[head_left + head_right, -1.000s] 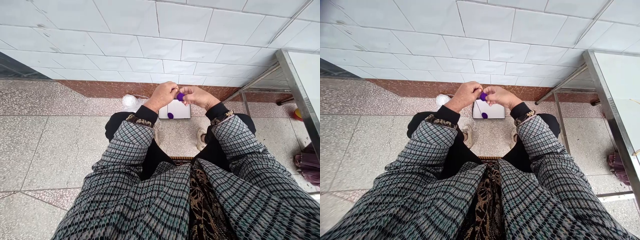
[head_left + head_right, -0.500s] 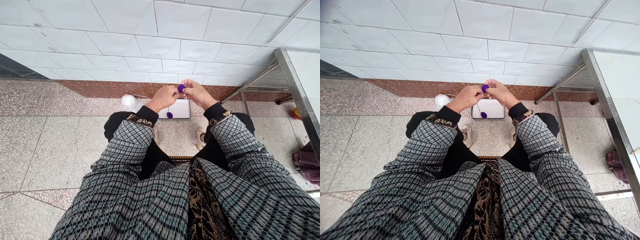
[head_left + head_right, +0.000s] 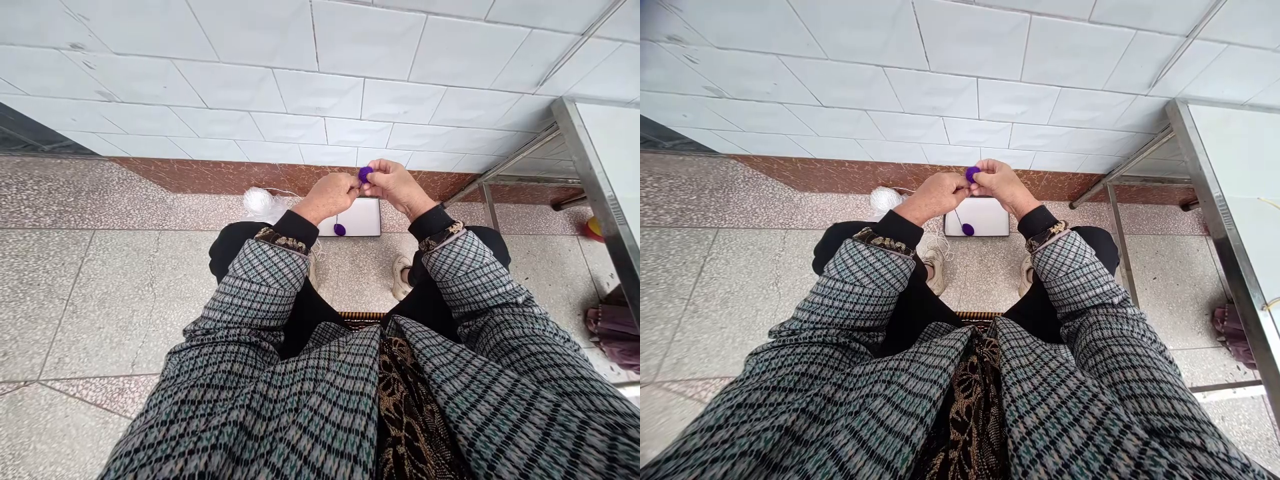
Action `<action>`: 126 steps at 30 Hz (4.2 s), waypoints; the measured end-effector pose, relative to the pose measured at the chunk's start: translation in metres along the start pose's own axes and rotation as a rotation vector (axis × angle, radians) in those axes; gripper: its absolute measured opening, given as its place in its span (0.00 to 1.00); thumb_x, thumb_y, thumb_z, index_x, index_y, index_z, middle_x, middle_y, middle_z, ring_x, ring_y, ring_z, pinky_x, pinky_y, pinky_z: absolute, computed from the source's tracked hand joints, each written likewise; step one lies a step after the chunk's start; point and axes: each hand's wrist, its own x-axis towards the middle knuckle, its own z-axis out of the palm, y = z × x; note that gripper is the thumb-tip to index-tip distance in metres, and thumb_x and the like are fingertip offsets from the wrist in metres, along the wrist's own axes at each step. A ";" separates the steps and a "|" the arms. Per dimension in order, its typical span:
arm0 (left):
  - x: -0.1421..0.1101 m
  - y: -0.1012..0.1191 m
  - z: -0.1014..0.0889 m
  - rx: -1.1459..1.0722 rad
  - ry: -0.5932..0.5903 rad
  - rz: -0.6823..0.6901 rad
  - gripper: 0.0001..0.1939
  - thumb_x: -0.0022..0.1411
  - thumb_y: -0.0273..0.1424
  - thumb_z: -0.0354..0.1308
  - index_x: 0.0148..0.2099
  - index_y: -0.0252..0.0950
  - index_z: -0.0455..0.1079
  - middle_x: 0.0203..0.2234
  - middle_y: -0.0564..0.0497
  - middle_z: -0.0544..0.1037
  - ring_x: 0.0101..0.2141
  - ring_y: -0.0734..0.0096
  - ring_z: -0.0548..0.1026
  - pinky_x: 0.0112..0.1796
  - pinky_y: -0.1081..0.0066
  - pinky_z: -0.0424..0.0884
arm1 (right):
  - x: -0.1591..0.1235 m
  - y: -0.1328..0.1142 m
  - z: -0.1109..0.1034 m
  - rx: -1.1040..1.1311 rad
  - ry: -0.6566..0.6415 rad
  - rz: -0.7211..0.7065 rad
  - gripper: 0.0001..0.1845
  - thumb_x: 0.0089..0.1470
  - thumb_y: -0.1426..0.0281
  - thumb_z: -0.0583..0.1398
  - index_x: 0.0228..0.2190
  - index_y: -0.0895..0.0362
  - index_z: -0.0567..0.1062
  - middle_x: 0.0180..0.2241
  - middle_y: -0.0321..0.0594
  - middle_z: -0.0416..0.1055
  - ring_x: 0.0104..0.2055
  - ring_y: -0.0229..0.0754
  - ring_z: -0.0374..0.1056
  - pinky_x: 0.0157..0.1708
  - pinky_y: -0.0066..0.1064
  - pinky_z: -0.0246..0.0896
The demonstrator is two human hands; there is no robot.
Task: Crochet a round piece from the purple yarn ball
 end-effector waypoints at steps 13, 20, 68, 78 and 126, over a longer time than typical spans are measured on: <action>-0.001 -0.001 -0.012 -0.088 0.151 -0.053 0.11 0.70 0.24 0.55 0.36 0.38 0.77 0.35 0.46 0.82 0.39 0.61 0.77 0.46 0.61 0.73 | -0.007 -0.002 -0.005 -0.159 -0.201 0.054 0.14 0.54 0.83 0.72 0.32 0.56 0.76 0.27 0.34 0.74 0.27 0.33 0.66 0.28 0.25 0.67; -0.002 0.007 -0.002 -0.197 -0.095 0.153 0.10 0.69 0.27 0.57 0.34 0.38 0.76 0.32 0.49 0.82 0.37 0.65 0.79 0.45 0.64 0.73 | -0.001 -0.006 -0.007 -0.028 0.081 -0.078 0.19 0.62 0.70 0.74 0.35 0.51 0.68 0.26 0.30 0.69 0.29 0.36 0.68 0.30 0.26 0.68; -0.002 0.010 0.001 -0.154 -0.258 0.135 0.11 0.69 0.30 0.56 0.36 0.38 0.78 0.32 0.49 0.82 0.34 0.67 0.77 0.42 0.64 0.71 | 0.008 0.003 -0.015 0.041 0.101 0.008 0.16 0.61 0.78 0.73 0.32 0.55 0.72 0.25 0.32 0.73 0.27 0.33 0.70 0.32 0.23 0.73; -0.002 0.003 -0.014 -0.137 0.096 0.057 0.11 0.69 0.26 0.56 0.36 0.37 0.78 0.34 0.47 0.82 0.40 0.63 0.78 0.47 0.63 0.74 | -0.006 0.000 -0.010 -0.267 -0.258 0.127 0.16 0.49 0.87 0.73 0.32 0.56 0.79 0.30 0.36 0.78 0.28 0.35 0.67 0.28 0.27 0.69; -0.039 0.009 0.009 -0.092 0.015 0.085 0.11 0.72 0.27 0.54 0.39 0.38 0.77 0.36 0.45 0.83 0.38 0.61 0.79 0.43 0.64 0.73 | -0.039 0.007 0.004 0.145 -0.087 0.064 0.14 0.53 0.79 0.71 0.34 0.54 0.72 0.29 0.30 0.74 0.29 0.32 0.68 0.37 0.25 0.72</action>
